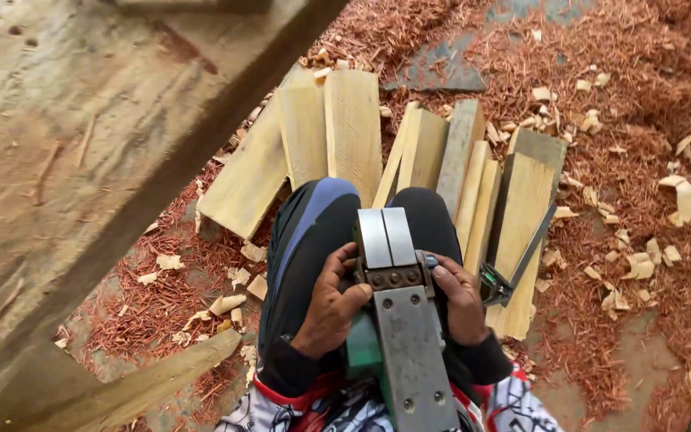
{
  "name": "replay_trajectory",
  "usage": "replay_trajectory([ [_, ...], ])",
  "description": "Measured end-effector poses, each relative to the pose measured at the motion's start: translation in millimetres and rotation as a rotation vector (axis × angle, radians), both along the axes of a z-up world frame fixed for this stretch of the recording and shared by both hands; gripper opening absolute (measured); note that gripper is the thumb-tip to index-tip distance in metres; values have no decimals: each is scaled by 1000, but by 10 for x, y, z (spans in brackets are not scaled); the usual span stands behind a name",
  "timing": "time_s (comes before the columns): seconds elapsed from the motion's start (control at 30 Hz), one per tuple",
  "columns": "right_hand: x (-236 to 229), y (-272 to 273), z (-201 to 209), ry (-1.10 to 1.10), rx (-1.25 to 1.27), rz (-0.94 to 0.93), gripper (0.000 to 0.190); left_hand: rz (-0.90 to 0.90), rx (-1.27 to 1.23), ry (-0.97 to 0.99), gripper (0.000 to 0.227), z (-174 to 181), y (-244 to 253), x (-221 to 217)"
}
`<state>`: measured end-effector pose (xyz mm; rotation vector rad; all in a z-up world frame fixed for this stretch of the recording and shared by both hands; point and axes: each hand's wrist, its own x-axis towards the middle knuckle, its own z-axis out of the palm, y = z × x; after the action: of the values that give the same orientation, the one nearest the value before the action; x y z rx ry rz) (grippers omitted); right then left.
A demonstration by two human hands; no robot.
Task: The person sits on the ground with a hand plane on their lap and adjusts its blade assembly. They use a combination square with a bubble level to check the blade alignment, tighten the blade screw with a small wrench, reposition the blade and lever cap by hand, and re-check the setup with the square.
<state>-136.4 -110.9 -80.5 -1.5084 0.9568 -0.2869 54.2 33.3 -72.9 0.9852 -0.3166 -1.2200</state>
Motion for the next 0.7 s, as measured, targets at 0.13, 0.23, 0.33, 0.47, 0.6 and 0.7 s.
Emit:
replay_trajectory([
  [0.13, 142, 151, 350, -447, 405, -391, 48, -41, 10, -5, 68, 158, -80, 186],
  [0.23, 177, 196, 843, -452, 424, -456, 50, -105, 28, 83, 66, 588, -142, 233],
  [0.33, 83, 88, 1089, -411, 395, -469, 49, -130, 45, 74, 64, 722, -273, 136],
  [0.47, -219, 16, 1043, -235, 341, -490, 44, -168, 75, 136, 60, 581, -412, -125],
  [0.6, -495, 56, 660, -171, 351, -521, 41, -198, 77, 118, 57, -3, -351, -357],
  [0.7, -540, 14, 570, -132, 343, -473, 38, -200, 120, 85, 57, -11, -359, -361],
])
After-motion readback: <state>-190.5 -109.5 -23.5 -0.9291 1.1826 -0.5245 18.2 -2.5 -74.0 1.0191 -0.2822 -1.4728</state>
